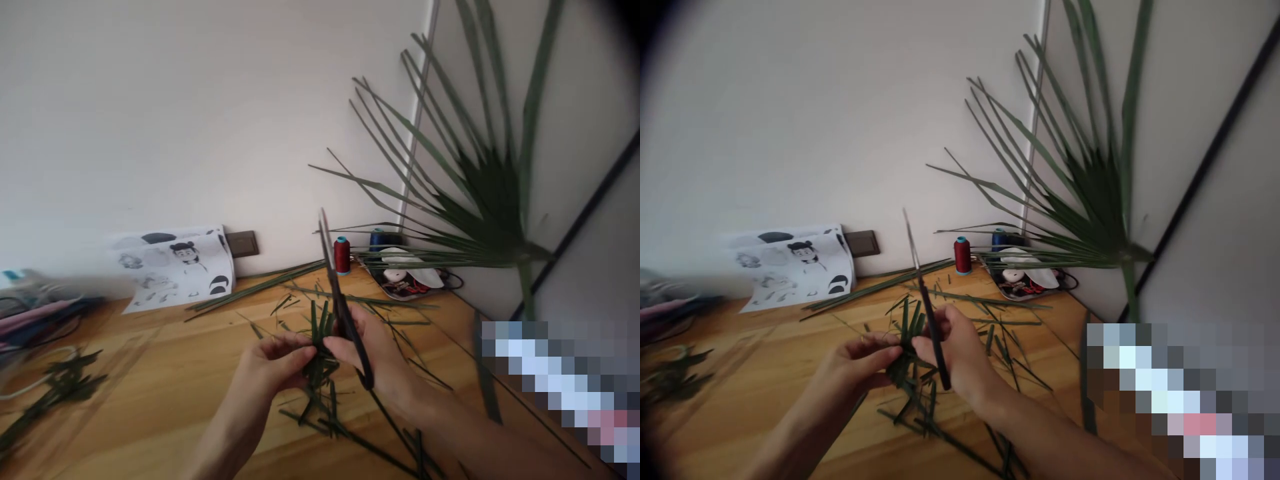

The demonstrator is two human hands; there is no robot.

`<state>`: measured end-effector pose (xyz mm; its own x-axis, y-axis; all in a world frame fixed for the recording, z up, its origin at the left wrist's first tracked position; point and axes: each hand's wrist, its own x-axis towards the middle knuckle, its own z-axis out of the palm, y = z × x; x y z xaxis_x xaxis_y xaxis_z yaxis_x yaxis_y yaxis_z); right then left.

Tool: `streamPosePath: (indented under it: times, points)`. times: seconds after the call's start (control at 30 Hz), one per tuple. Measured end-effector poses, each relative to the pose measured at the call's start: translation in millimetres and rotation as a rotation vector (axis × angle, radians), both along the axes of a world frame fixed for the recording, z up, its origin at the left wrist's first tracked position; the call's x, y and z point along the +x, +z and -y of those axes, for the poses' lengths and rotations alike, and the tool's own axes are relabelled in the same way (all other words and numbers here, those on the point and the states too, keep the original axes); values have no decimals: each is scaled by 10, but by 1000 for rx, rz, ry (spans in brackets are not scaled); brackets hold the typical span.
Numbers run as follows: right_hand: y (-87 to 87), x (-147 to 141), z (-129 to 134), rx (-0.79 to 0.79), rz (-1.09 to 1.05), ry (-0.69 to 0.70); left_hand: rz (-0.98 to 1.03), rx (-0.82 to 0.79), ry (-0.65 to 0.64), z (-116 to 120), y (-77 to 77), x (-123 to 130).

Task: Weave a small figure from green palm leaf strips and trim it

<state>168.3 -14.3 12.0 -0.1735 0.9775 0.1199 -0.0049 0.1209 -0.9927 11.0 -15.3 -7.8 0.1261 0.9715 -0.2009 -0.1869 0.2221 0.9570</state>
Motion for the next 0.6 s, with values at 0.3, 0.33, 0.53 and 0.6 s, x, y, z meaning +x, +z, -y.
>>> streamPosePath:
  times: [0.3, 0.33, 0.53, 0.6]
  points:
    - [2, 4, -33, 58, 142, 31, 71, -38, 0, 29, 98, 34]
    - [4, 17, -59, 68, 175, 17, 73, -45, -5, 33, 104, 35]
    - [-180, 346, -380, 119, 463, -168, 145, -37, 80, 34, 165, 19]
    - [-320, 492, -414, 129, 627, -222, 143, -36, 99, 24, 174, 9]
